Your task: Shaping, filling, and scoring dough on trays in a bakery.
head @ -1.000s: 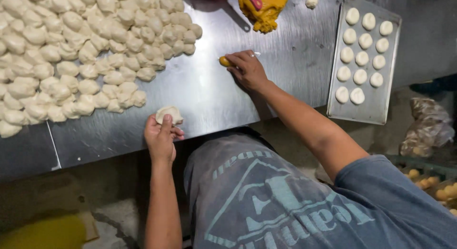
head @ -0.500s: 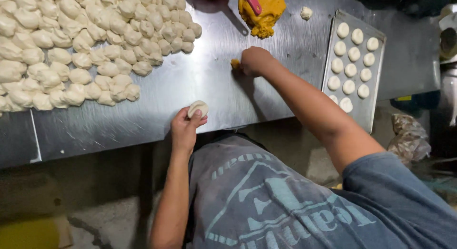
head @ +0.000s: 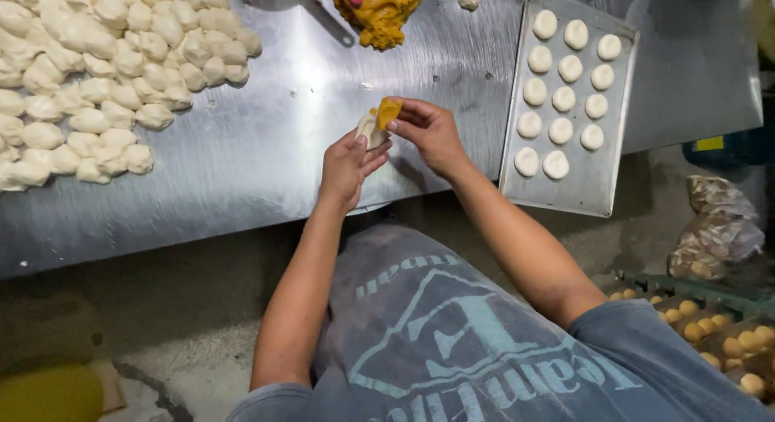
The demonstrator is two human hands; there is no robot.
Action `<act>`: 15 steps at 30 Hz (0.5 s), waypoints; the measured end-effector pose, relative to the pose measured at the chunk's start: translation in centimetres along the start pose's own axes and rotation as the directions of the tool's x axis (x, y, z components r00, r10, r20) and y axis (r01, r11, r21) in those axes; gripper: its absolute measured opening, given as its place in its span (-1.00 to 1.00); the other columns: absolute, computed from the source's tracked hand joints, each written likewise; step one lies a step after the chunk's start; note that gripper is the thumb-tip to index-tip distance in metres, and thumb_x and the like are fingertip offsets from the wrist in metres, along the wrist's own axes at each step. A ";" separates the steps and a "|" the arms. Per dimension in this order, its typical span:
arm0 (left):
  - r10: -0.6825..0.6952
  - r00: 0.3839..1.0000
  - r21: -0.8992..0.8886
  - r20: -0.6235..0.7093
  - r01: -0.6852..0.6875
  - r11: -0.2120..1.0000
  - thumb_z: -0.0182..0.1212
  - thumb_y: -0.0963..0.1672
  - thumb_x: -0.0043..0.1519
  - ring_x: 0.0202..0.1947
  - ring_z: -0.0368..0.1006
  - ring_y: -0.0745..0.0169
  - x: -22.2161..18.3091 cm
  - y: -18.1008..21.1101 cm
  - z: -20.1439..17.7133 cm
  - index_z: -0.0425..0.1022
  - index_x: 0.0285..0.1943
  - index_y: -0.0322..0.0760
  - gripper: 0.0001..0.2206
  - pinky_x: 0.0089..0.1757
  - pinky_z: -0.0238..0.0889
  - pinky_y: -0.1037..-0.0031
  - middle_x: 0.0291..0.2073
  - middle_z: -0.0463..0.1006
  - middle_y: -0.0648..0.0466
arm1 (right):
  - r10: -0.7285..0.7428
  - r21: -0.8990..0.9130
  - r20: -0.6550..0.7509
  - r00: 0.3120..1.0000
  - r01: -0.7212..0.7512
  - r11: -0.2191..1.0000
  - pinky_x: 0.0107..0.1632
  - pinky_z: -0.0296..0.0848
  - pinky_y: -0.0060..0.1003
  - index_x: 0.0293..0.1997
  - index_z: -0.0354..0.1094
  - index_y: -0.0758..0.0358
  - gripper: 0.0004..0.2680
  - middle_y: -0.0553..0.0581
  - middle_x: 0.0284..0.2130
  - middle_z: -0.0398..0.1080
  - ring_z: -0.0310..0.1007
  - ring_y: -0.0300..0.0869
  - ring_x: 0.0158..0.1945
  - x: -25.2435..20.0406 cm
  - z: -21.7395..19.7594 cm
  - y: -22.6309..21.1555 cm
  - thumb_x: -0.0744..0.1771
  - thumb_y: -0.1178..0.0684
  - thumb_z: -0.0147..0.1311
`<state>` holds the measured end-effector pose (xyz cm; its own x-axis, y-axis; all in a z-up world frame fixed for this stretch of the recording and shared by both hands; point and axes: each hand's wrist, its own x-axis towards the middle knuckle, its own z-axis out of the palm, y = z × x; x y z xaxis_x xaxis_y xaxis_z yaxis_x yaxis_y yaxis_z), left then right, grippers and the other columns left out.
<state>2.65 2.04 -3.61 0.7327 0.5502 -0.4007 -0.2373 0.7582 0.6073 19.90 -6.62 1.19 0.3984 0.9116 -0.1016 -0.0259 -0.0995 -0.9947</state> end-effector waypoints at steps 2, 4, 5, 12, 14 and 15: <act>-0.012 0.998 -0.080 0.069 0.018 0.997 -0.01 -0.13 0.39 0.00 0.64 0.09 0.4 -0.3 0.5 0.34 0.31 -0.48 -0.64 -0.03 0.57 0.36 0.07 0.57 -0.13 | -0.101 -0.120 -0.065 0.993 0.093 0.988 0.07 0.52 -0.29 0.19 0.45 0.33 -0.71 0.10 -0.05 0.57 0.54 -0.21 -0.01 -0.8 0.2 1.3 0.34 0.19 0.28; -0.009 0.997 -0.085 0.077 0.016 0.996 0.01 -0.10 0.43 -0.05 0.62 0.09 0.4 -1.1 0.6 0.39 0.31 -0.48 -0.64 -0.03 0.57 0.38 0.03 0.58 -0.11 | -0.442 -0.582 -0.056 0.895 0.331 0.743 0.08 0.49 -0.21 0.12 0.54 0.16 -0.74 0.09 -0.16 0.57 0.51 -0.09 -0.03 -2.1 0.3 2.9 0.31 0.17 0.34; -0.007 0.997 -0.086 0.074 0.013 0.996 0.01 -0.10 0.43 -0.05 0.62 0.09 0.0 -1.5 0.5 0.39 0.31 -0.48 -0.64 -0.03 0.57 0.38 0.03 0.58 -0.11 | -0.442 -0.581 -0.052 0.896 0.333 0.743 0.08 0.49 -0.21 0.12 0.54 0.16 -0.74 0.09 -0.16 0.57 0.51 -0.09 -0.03 -2.7 0.4 2.1 0.31 0.17 0.34; -0.011 0.991 0.121 -0.130 0.027 0.992 0.14 -0.14 0.35 -0.09 0.61 0.04 -4.7 -1.9 -3.4 0.36 0.37 -0.42 -0.59 -0.12 0.54 0.41 -0.01 0.61 -0.11 | -0.239 -0.634 0.187 0.953 0.302 0.712 0.21 0.34 -0.15 0.09 0.56 0.15 -0.78 0.17 0.01 0.51 0.44 0.01 0.12 -0.7 -1.0 4.2 0.33 0.10 0.26; 0.006 0.991 0.088 -0.133 0.006 0.996 0.15 -0.14 0.35 -0.08 0.61 0.02 -5.7 -1.1 -4.7 0.35 0.39 -0.43 -0.57 -0.12 0.52 0.40 -0.01 0.60 -0.12 | -0.259 -0.696 -0.030 0.965 0.165 0.699 0.18 0.39 -0.24 0.04 0.56 0.13 -0.79 0.15 -0.04 0.51 0.47 -0.01 0.09 1.2 -0.3 4.3 0.32 0.04 0.29; 0.012 0.997 0.074 -0.076 -0.006 0.997 0.12 -0.12 0.38 -0.02 0.60 0.03 -5.9 -0.2 -5.1 0.32 0.42 -0.43 -0.57 -0.06 0.51 0.38 0.04 0.59 -0.11 | -0.275 -0.728 0.067 0.959 0.236 0.644 0.13 0.36 -0.17 0.09 0.50 0.23 -0.71 0.24 -0.06 0.48 0.43 0.08 0.05 2.0 0.5 3.6 0.28 0.05 0.32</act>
<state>-4.86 0.38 -4.86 0.6794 0.5841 -0.4440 -0.1944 0.7269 0.6587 20.12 -5.00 -2.62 0.3274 0.9285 0.1749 0.7449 -0.1397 -0.6524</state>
